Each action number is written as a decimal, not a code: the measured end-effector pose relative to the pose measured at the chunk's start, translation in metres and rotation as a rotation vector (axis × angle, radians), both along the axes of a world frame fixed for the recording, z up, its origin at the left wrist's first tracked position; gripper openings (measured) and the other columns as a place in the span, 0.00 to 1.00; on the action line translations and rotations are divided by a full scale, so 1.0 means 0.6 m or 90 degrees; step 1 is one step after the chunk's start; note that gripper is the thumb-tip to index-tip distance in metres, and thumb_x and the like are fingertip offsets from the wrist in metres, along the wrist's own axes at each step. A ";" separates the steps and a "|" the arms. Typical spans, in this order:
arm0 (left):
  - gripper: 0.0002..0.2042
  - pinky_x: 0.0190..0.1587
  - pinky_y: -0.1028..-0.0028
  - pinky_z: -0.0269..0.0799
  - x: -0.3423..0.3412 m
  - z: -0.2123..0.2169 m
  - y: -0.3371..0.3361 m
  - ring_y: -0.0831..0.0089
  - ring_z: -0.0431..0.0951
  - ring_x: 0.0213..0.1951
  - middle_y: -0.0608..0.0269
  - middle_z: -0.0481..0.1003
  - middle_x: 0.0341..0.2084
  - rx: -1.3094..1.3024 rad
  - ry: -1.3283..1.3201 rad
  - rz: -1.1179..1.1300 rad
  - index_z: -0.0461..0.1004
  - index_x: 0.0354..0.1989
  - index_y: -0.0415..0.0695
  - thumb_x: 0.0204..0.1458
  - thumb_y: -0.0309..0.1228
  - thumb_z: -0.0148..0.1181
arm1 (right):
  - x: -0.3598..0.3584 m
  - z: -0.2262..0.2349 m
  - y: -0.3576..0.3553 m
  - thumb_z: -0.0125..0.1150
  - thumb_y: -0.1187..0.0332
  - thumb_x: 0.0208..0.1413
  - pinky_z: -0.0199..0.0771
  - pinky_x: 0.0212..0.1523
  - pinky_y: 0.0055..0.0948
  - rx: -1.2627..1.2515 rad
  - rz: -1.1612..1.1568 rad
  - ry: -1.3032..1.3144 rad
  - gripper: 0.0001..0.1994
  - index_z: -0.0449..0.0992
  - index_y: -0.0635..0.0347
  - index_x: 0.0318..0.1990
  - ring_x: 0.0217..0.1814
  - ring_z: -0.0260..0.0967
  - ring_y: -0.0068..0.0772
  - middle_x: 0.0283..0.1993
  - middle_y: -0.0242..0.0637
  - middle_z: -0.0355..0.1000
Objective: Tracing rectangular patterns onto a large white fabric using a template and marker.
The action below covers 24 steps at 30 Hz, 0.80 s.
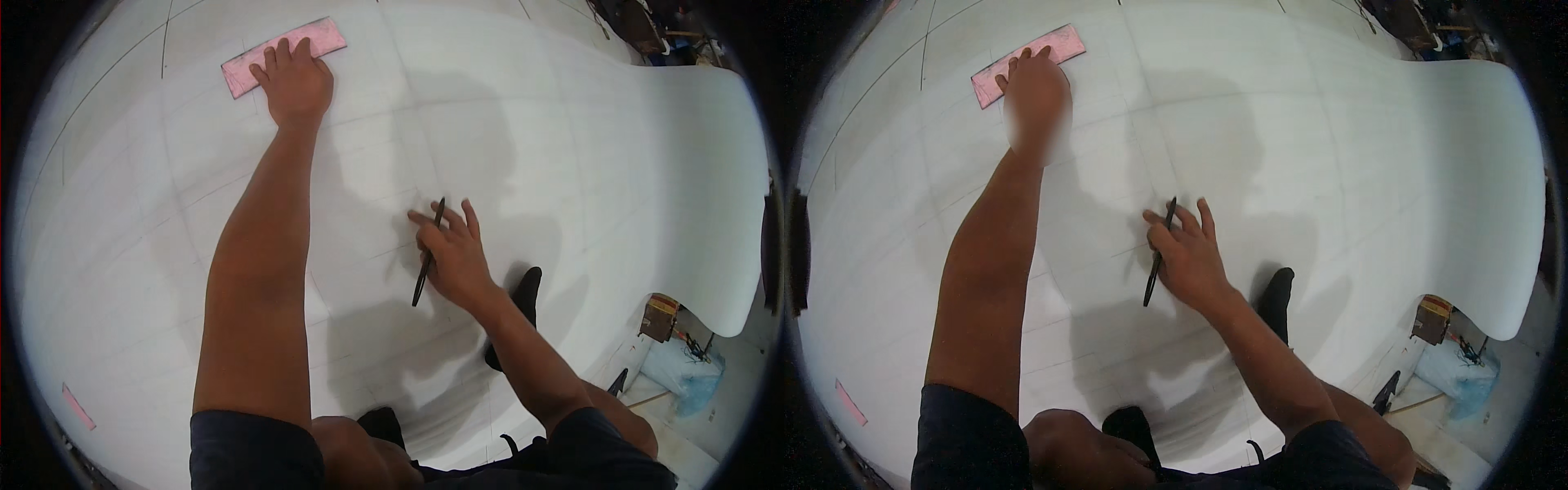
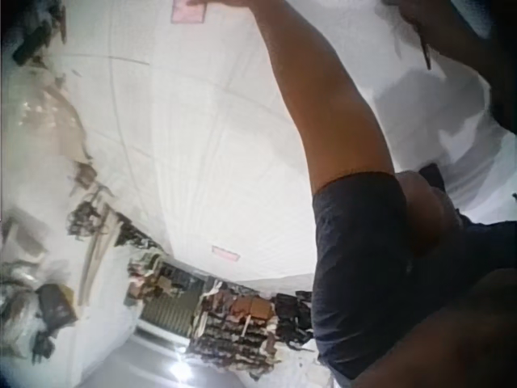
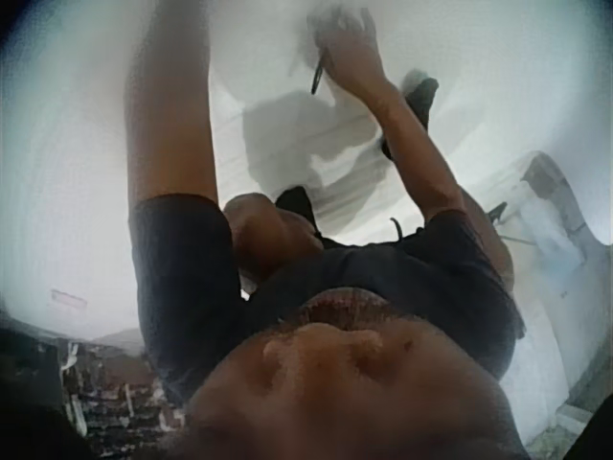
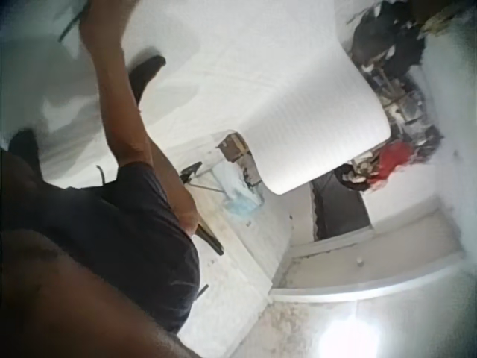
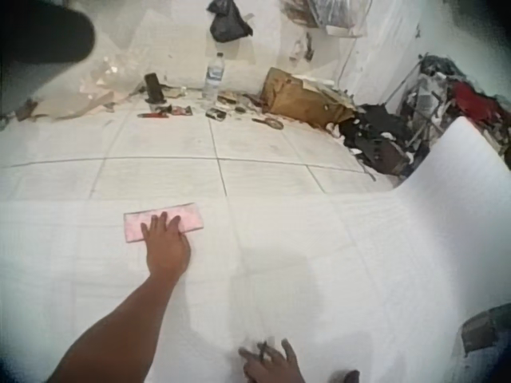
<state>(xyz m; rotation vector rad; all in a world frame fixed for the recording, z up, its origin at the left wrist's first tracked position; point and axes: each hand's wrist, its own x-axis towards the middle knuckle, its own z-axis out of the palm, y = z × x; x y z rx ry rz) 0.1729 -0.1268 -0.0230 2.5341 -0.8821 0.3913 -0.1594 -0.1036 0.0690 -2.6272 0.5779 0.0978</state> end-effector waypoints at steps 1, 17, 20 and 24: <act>0.19 0.68 0.39 0.48 -0.001 0.003 -0.004 0.51 0.63 0.68 0.51 0.68 0.63 0.007 -0.003 0.002 0.73 0.60 0.49 0.60 0.35 0.50 | -0.016 -0.012 0.016 0.58 0.81 0.52 0.34 0.75 0.68 -0.042 -0.001 0.000 0.10 0.65 0.55 0.37 0.73 0.57 0.57 0.66 0.36 0.70; 0.21 0.66 0.43 0.53 0.058 -0.040 -0.003 0.54 0.68 0.64 0.51 0.71 0.62 -0.053 -0.033 -0.084 0.78 0.58 0.52 0.56 0.37 0.53 | -0.120 0.012 0.080 0.55 0.81 0.55 0.39 0.75 0.67 0.020 -0.012 0.120 0.19 0.69 0.54 0.53 0.71 0.60 0.52 0.51 0.33 0.77; 0.22 0.65 0.41 0.55 0.073 -0.051 0.020 0.54 0.69 0.63 0.52 0.70 0.63 0.002 0.028 -0.156 0.75 0.61 0.53 0.58 0.39 0.52 | -0.120 0.021 0.083 0.54 0.83 0.54 0.41 0.74 0.68 0.078 -0.082 0.178 0.09 0.64 0.57 0.35 0.72 0.60 0.53 0.68 0.27 0.70; 0.23 0.64 0.43 0.59 0.138 -0.021 0.077 0.50 0.68 0.63 0.51 0.68 0.65 0.015 0.223 -0.263 0.70 0.65 0.51 0.62 0.41 0.50 | -0.113 0.000 0.087 0.53 0.84 0.54 0.41 0.75 0.66 0.073 -0.020 0.063 0.21 0.73 0.53 0.54 0.71 0.60 0.50 0.44 0.29 0.75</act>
